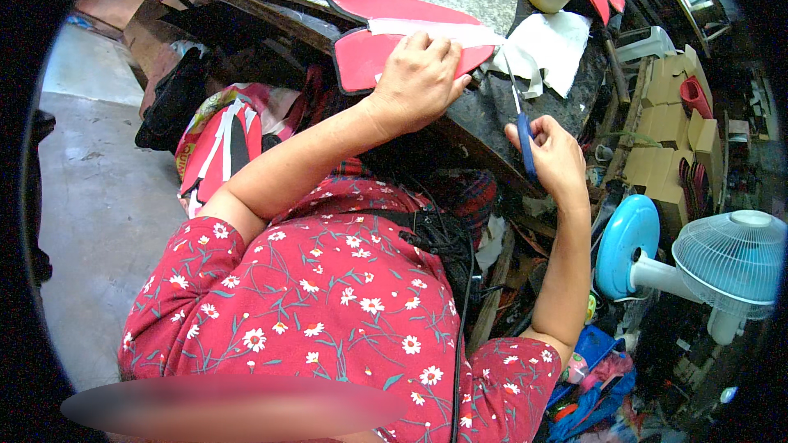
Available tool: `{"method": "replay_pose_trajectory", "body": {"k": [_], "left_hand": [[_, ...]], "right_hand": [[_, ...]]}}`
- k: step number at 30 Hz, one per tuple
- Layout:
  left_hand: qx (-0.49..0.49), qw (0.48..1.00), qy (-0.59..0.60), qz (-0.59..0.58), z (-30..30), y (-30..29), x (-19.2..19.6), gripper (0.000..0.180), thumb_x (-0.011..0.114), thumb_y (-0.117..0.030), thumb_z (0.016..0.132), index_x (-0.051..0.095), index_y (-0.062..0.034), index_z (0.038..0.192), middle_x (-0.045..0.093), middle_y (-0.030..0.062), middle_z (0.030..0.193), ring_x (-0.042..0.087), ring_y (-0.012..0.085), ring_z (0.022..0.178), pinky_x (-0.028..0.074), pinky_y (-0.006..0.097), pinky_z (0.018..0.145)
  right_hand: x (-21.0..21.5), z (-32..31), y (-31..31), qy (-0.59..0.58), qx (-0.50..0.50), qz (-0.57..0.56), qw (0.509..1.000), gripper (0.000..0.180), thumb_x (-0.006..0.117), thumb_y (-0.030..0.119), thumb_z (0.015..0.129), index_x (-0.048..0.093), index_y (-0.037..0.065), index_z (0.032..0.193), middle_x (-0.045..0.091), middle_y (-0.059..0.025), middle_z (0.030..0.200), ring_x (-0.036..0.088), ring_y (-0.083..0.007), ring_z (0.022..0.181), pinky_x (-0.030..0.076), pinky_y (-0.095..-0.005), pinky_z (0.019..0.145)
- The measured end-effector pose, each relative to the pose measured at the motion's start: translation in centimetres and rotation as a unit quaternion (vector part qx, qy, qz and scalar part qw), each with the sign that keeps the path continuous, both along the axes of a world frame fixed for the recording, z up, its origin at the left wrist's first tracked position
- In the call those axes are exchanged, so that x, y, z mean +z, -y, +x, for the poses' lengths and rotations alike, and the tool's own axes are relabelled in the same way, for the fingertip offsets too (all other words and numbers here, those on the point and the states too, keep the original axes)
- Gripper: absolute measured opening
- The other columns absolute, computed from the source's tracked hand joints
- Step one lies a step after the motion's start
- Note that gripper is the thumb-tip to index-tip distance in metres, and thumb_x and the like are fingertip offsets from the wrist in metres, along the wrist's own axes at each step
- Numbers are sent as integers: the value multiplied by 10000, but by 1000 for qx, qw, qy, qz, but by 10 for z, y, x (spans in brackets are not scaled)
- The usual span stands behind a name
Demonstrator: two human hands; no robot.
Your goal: The person uses scissors to cut white fabric strips and pink foam pieces on a cluttered workbench. They repeatedly position the material, trim edges, and set finished pieces aside.
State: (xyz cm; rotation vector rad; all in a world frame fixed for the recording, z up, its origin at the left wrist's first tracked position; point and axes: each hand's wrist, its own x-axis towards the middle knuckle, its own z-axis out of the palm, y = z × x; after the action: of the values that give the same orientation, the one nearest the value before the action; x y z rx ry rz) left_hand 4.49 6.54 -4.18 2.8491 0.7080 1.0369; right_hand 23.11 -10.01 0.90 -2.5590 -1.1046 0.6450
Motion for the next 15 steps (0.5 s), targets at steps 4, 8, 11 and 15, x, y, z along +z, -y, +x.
{"method": "replay_pose_trajectory", "body": {"k": [4, 8, 11, 15], "left_hand": [[7, 1000, -8, 3, 1, 1, -1, 429, 684, -371, 837, 641, 16, 1018, 614, 122, 942, 569, 292, 895, 465, 400, 808], [15, 1000, -19, 17, 1, 3, -1, 436, 684, -382, 834, 647, 10, 1021, 615, 118, 948, 569, 292, 902, 461, 410, 810], [18, 999, -30, 27, 0, 3, 0, 451, 683, -394, 832, 652, 8, 1035, 615, 117, 952, 567, 293, 915, 458, 414, 806], [19, 998, -54, 21, -1, 4, 1, 473, 679, -408, 831, 656, 8, 1055, 615, 114, 955, 563, 291, 924, 454, 413, 792]], "right_hand": [[-9, 1, -10, 6, -3, 34, 999, 504, 771, 533, 787, 629, 49, 793, 578, -33, 621, 562, -143, 590, 435, -324, 570], [-13, -5, -9, -51, 1, 91, 994, 437, 788, 425, 825, 604, 35, 757, 556, -17, 583, 545, -107, 540, 413, -289, 504], [-13, -14, -7, -103, -21, 123, 987, 385, 781, 352, 856, 593, 35, 744, 549, -10, 568, 530, -86, 499, 400, -264, 457], [-13, -20, -12, -174, -53, 142, 973, 385, 785, 351, 856, 589, 40, 741, 542, -9, 563, 524, -75, 465, 394, -255, 413]]}}
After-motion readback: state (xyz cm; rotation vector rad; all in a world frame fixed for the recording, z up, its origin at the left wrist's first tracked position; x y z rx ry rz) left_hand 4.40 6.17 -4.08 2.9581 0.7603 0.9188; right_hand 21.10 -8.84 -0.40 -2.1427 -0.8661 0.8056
